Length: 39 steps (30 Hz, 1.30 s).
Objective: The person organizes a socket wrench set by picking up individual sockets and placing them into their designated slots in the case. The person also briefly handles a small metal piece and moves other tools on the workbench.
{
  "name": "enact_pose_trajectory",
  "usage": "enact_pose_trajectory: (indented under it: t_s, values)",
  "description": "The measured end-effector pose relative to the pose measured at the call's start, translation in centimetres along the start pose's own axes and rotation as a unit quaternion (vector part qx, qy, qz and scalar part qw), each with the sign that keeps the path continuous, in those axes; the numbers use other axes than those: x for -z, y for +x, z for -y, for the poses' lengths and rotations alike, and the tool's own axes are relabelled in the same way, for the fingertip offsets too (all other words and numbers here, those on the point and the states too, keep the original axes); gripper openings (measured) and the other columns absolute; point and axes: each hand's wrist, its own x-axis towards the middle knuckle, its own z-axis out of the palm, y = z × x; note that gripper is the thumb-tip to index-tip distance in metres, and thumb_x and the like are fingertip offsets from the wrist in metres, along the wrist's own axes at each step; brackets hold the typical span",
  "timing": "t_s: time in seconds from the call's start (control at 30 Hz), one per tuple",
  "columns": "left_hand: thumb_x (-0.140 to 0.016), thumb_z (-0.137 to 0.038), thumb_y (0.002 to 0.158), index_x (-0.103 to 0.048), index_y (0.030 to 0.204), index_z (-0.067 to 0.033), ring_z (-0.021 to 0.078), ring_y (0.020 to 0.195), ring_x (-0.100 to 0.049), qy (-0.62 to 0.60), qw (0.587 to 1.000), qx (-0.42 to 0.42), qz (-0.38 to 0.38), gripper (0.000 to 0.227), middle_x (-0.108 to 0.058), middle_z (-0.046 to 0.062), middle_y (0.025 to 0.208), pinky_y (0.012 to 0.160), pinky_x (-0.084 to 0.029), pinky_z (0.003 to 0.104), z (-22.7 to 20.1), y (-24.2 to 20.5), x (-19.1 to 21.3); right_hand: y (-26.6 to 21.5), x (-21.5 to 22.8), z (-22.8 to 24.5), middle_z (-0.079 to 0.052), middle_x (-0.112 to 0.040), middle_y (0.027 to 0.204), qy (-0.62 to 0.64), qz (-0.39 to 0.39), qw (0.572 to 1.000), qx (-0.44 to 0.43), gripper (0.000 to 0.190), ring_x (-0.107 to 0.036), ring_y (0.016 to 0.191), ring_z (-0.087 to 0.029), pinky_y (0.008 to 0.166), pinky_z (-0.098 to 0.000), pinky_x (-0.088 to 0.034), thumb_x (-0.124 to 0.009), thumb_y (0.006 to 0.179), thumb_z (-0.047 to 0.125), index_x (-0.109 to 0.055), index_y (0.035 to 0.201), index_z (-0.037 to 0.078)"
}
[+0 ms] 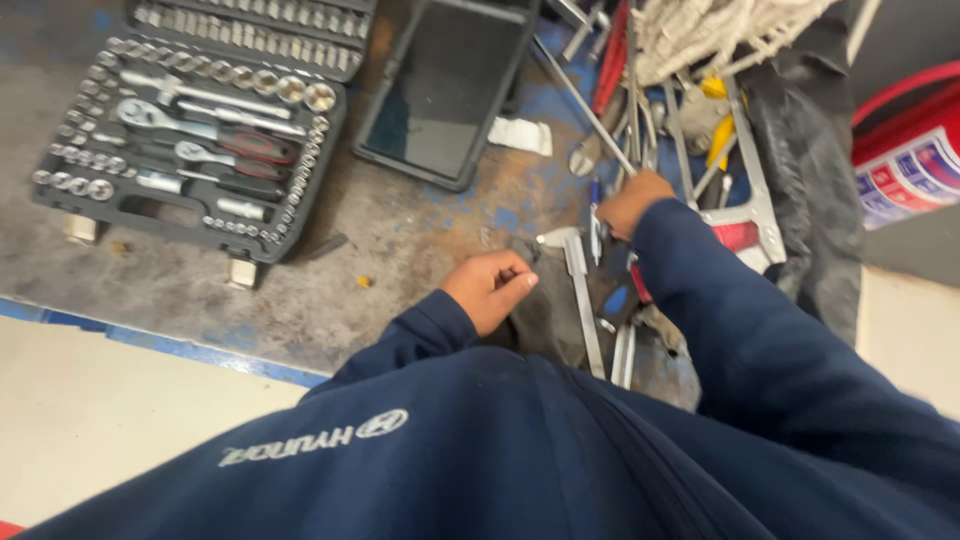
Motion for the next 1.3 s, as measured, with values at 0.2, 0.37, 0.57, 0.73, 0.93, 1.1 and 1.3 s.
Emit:
enact_pose_trajectory:
  t_s: [0.2, 0.37, 0.57, 0.73, 0.93, 1.1, 1.3]
  values:
    - [-0.069, -0.022, 0.097, -0.071, 0.094, -0.0038, 0.0085, 0.068, -0.060, -0.001, 1.000, -0.011, -0.002, 0.019, -0.068, 0.002, 0.075, 0.065, -0.051, 0.028, 0.0, 1.0, 0.3, -0.6, -0.1, -1.6, -0.007, -0.075, 0.073, 0.033, -0.066, 0.997, 0.002, 0.015, -0.071, 0.068, -0.029, 0.063, -0.0466, -0.056, -0.076, 0.077, 0.025, -0.078, 0.085, 0.012]
    - [-0.069, -0.023, 0.096, -0.071, 0.094, -0.0049, 0.0086, 0.072, -0.064, 0.018, 0.999, -0.034, 0.018, 0.018, -0.071, 0.001, 0.079, 0.067, -0.053, 0.027, -0.7, 1.5, -1.1, 1.9, -1.2, -0.6, -0.014, -0.075, 0.065, 0.332, -0.003, 0.892, -0.306, 0.043, -0.070, 0.060, -0.024, 0.066, -0.0377, -0.058, -0.066, 0.090, 0.037, -0.074, 0.074, -0.001]
    - [-0.069, -0.022, 0.097, -0.071, 0.094, -0.0050, 0.0081, 0.069, -0.060, 0.013, 1.000, -0.002, 0.012, 0.017, -0.068, 0.002, 0.074, 0.064, -0.051, 0.027, 0.3, 0.6, -0.5, 2.0, -1.1, 0.4, -0.017, -0.072, 0.065, 0.489, -0.027, 0.800, -0.348, 0.045, -0.070, 0.055, -0.025, 0.057, -0.0380, -0.056, -0.068, 0.086, 0.038, -0.073, 0.077, -0.006]
    - [-0.070, -0.020, 0.096, -0.070, 0.093, -0.0038, 0.0077, 0.066, -0.058, -0.003, 1.000, 0.003, -0.017, 0.017, -0.066, 0.001, 0.072, 0.063, -0.050, 0.027, 1.0, 1.0, 0.5, 0.3, 1.7, -0.2, -0.010, -0.068, 0.061, 0.564, 0.031, 0.769, -0.300, 0.043, -0.060, 0.044, -0.019, 0.041, -0.0337, -0.044, -0.064, 0.089, 0.039, -0.070, 0.074, -0.001]
    - [-0.069, -0.022, 0.097, -0.070, 0.094, -0.0038, 0.0066, 0.067, -0.058, -0.014, 1.000, 0.009, 0.014, 0.018, -0.067, -0.001, 0.074, 0.063, -0.050, 0.026, 0.4, 1.0, -0.1, -4.6, 5.9, -1.3, 0.001, -0.051, 0.054, 0.761, 0.100, 0.585, -0.262, 0.030, -0.038, 0.036, -0.006, 0.030, -0.0217, -0.022, -0.062, 0.091, 0.035, -0.068, 0.078, 0.009]
    - [-0.069, -0.023, 0.097, -0.070, 0.094, -0.0042, 0.0075, 0.065, -0.056, 0.003, 0.999, 0.038, 0.019, 0.019, -0.065, 0.000, 0.072, 0.061, -0.049, 0.027, 0.4, 1.2, 0.1, -7.2, 8.9, -3.8, -0.003, -0.063, 0.060, 0.750, 0.036, 0.634, -0.182, 0.026, -0.043, 0.039, -0.009, 0.033, -0.0246, -0.027, -0.066, 0.090, 0.029, -0.071, 0.080, 0.005]
    - [-0.069, -0.022, 0.097, -0.070, 0.094, -0.0041, 0.0068, 0.065, -0.057, -0.005, 1.000, 0.025, 0.014, 0.018, -0.066, 0.000, 0.072, 0.062, -0.050, 0.027, 1.0, 1.7, 0.2, 0.9, 8.8, -8.8, -0.021, -0.069, 0.074, 0.350, -0.200, 0.891, -0.210, 0.040, -0.066, 0.070, -0.034, 0.069, -0.0449, -0.053, -0.071, 0.094, 0.035, -0.075, 0.085, -0.003]
